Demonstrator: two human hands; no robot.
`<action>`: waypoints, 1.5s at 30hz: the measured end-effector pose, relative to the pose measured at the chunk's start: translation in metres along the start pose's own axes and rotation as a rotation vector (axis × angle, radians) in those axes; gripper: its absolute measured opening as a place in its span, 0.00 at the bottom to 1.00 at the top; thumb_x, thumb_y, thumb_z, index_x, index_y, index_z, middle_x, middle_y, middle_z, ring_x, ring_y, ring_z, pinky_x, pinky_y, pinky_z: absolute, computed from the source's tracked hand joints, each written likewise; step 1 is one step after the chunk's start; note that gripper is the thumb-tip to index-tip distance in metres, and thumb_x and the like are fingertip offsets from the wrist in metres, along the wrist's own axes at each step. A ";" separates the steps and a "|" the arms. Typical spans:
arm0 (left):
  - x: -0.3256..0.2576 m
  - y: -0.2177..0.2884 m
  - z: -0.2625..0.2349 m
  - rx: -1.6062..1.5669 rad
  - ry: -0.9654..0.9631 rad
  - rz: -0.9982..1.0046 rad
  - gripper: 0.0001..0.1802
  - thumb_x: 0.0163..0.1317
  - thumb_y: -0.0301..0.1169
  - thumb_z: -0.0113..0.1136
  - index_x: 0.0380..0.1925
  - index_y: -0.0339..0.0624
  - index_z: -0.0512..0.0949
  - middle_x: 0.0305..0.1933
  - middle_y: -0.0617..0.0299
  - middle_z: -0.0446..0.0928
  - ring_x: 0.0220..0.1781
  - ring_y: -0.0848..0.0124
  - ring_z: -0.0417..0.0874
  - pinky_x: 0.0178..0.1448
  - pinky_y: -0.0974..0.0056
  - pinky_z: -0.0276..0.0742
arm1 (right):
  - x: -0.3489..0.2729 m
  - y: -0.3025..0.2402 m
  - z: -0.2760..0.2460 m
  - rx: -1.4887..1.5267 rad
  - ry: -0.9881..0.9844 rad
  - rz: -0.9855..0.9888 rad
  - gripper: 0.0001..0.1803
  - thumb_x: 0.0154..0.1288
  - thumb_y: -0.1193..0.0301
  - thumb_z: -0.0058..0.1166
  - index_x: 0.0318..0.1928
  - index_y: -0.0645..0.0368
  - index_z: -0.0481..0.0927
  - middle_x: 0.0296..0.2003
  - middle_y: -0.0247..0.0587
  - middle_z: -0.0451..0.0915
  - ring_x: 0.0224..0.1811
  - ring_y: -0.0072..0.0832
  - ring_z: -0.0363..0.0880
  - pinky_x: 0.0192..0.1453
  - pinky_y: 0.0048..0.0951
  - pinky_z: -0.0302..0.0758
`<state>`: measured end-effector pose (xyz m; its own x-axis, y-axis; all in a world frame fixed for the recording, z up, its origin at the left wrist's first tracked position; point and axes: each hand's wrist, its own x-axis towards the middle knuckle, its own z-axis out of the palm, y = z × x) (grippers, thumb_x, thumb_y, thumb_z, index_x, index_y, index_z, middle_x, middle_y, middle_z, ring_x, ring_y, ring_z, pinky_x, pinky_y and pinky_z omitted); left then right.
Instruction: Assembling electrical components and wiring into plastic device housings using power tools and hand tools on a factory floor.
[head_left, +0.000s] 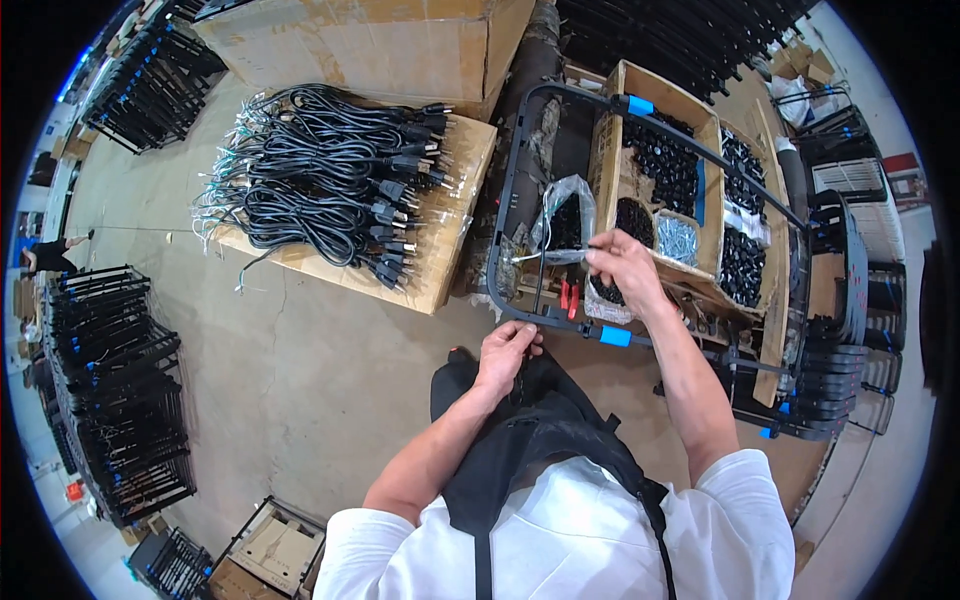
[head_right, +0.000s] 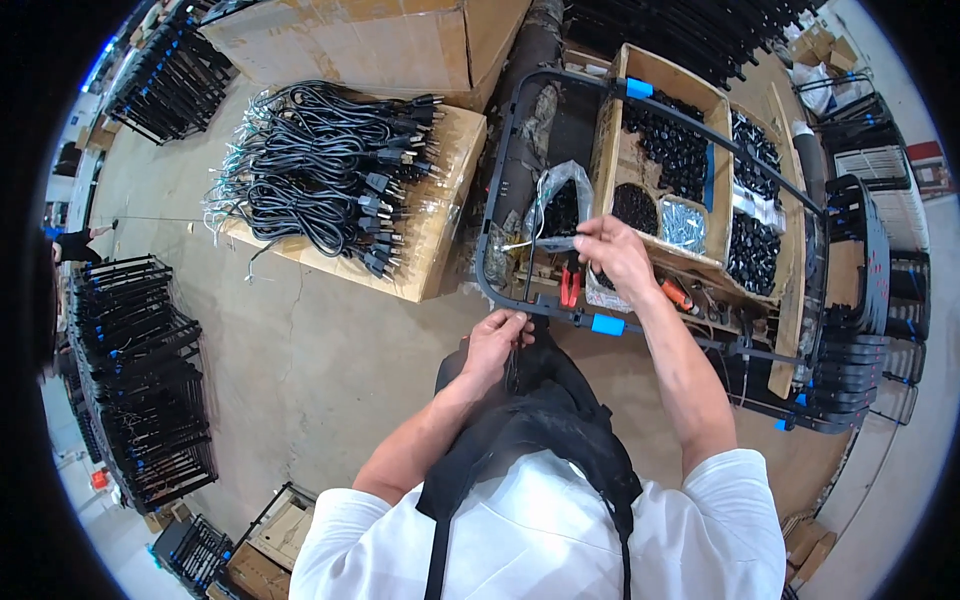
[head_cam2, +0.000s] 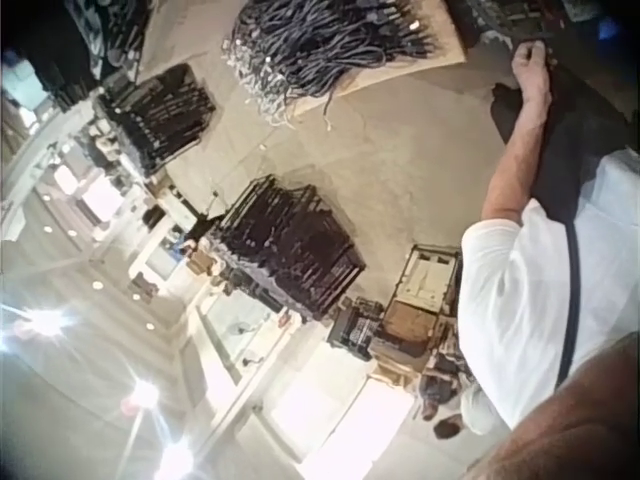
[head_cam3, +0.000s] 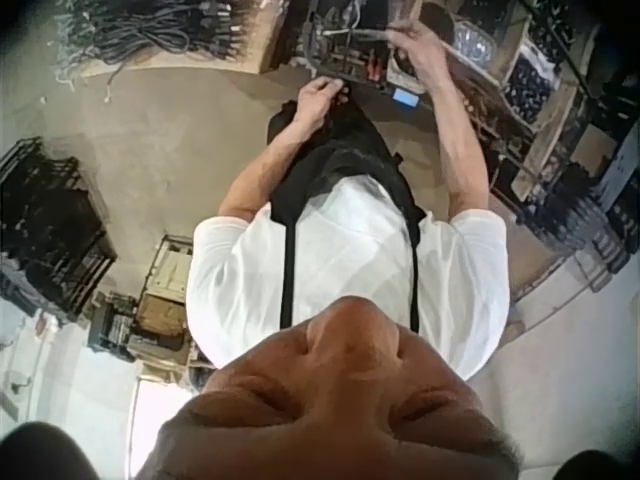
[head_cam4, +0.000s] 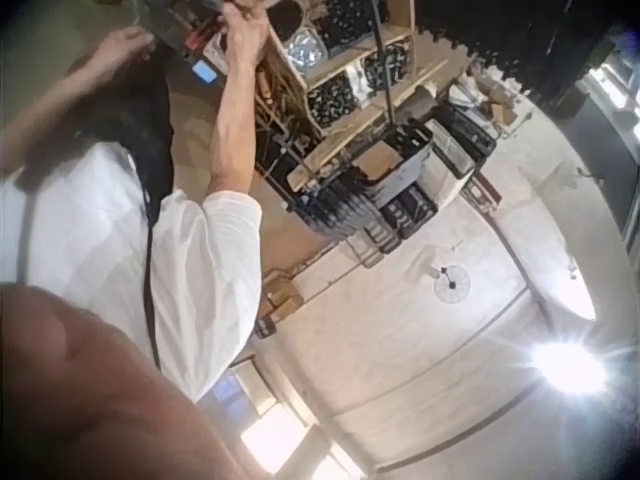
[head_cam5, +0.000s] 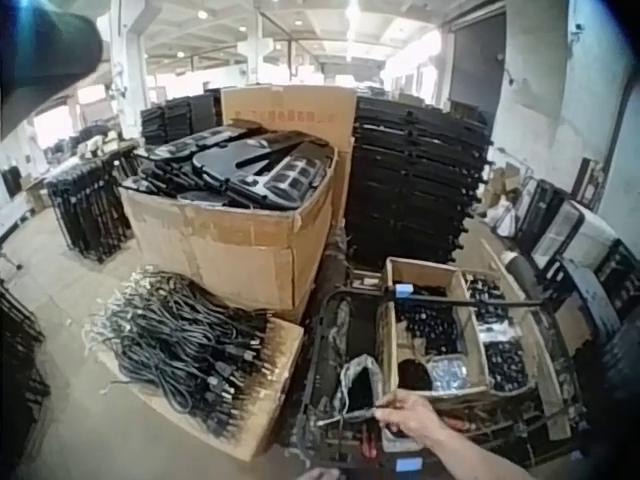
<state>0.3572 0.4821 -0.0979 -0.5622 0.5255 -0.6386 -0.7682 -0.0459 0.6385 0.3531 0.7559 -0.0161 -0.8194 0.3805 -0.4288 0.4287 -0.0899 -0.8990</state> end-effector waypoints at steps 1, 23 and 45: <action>0.001 0.001 0.002 0.007 -0.007 -0.009 0.09 0.77 0.35 0.64 0.43 0.42 0.84 0.40 0.64 0.87 0.35 0.75 0.86 0.40 0.69 0.78 | -0.025 -0.002 0.002 0.065 -0.011 0.004 0.16 0.69 0.72 0.67 0.53 0.65 0.81 0.34 0.37 0.86 0.32 0.21 0.83 0.33 0.23 0.75; 0.007 0.033 -0.008 0.164 -0.017 -0.215 0.13 0.77 0.37 0.64 0.44 0.37 0.82 0.30 0.62 0.84 0.27 0.72 0.83 0.32 0.67 0.77 | -0.090 0.139 0.135 0.831 0.081 0.228 0.11 0.78 0.65 0.62 0.52 0.57 0.88 0.38 0.27 0.86 0.34 0.17 0.75 0.38 0.24 0.68; -0.006 -0.048 -0.046 0.564 -0.028 0.551 0.18 0.78 0.37 0.53 0.57 0.35 0.75 0.55 0.39 0.81 0.60 0.42 0.82 0.65 0.48 0.78 | -0.065 0.000 0.141 -1.772 -0.643 -0.856 0.10 0.67 0.66 0.58 0.45 0.54 0.82 0.38 0.43 0.88 0.46 0.42 0.88 0.50 0.44 0.84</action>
<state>0.3830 0.4417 -0.1442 -0.8031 0.5740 -0.1600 -0.1052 0.1278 0.9862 0.3526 0.6010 -0.0004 -0.7854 -0.5055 -0.3572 -0.5500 0.8347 0.0281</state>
